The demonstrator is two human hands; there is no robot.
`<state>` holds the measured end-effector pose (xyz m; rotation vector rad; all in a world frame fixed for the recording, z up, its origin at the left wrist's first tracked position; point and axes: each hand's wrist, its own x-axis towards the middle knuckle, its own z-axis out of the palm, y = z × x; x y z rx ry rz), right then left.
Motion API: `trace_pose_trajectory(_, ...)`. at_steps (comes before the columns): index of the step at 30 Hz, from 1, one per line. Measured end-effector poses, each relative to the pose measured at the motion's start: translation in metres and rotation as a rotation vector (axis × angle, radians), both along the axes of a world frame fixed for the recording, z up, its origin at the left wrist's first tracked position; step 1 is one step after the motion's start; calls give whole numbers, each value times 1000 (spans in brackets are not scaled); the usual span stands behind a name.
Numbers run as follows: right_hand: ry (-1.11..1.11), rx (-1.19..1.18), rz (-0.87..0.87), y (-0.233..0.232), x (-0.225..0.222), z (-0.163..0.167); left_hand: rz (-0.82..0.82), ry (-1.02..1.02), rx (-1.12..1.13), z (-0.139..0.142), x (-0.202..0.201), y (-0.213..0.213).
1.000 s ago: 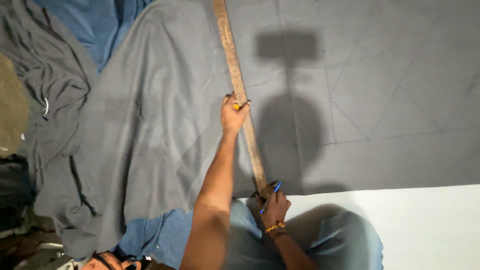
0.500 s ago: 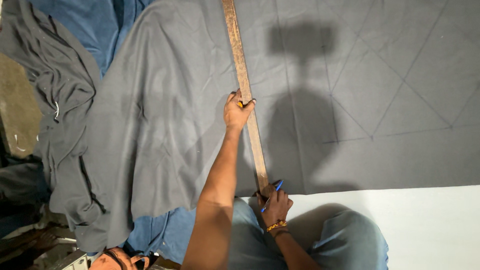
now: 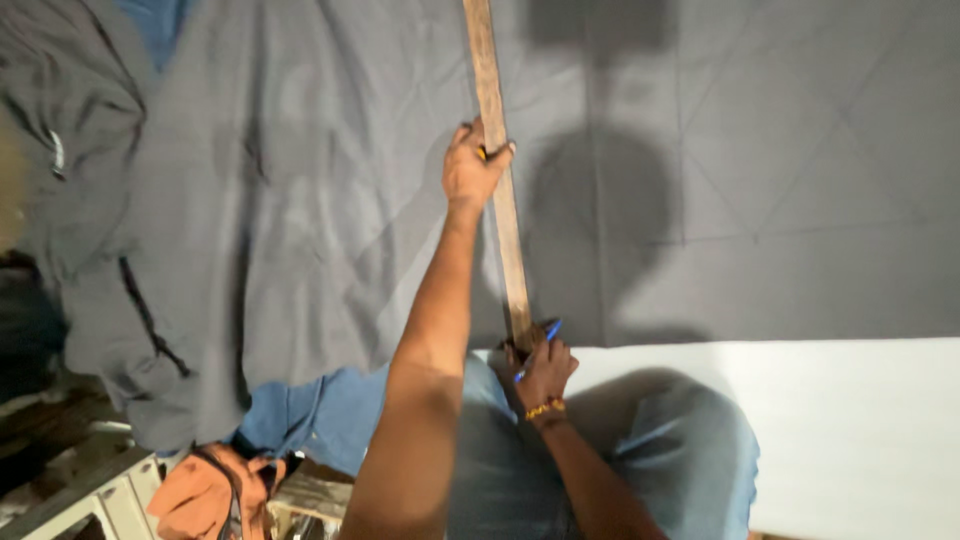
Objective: The person marks a large piece of gray fabric laid on the floor using a pen and a wooden ruler. They repeatedly position the ruler, draw straight lines, and adjust the fabric to continue marking across the surface.
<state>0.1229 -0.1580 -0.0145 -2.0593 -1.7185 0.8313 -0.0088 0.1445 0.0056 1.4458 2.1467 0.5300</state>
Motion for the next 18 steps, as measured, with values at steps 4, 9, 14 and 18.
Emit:
trace_pose_trajectory(4,-5,40,-3,-1,0,-1,28,-43,15,-2,0,0)
trace_pose_trajectory(9,22,40,0,1,0,2,46,-70,-34,1,2,0)
trace_pose_trajectory(14,7,58,-18,0,0,3,52,-54,-52,2,2,-1)
trace_pose_trajectory(18,29,57,-35,-3,-1,1,43,-35,-90,3,2,-1)
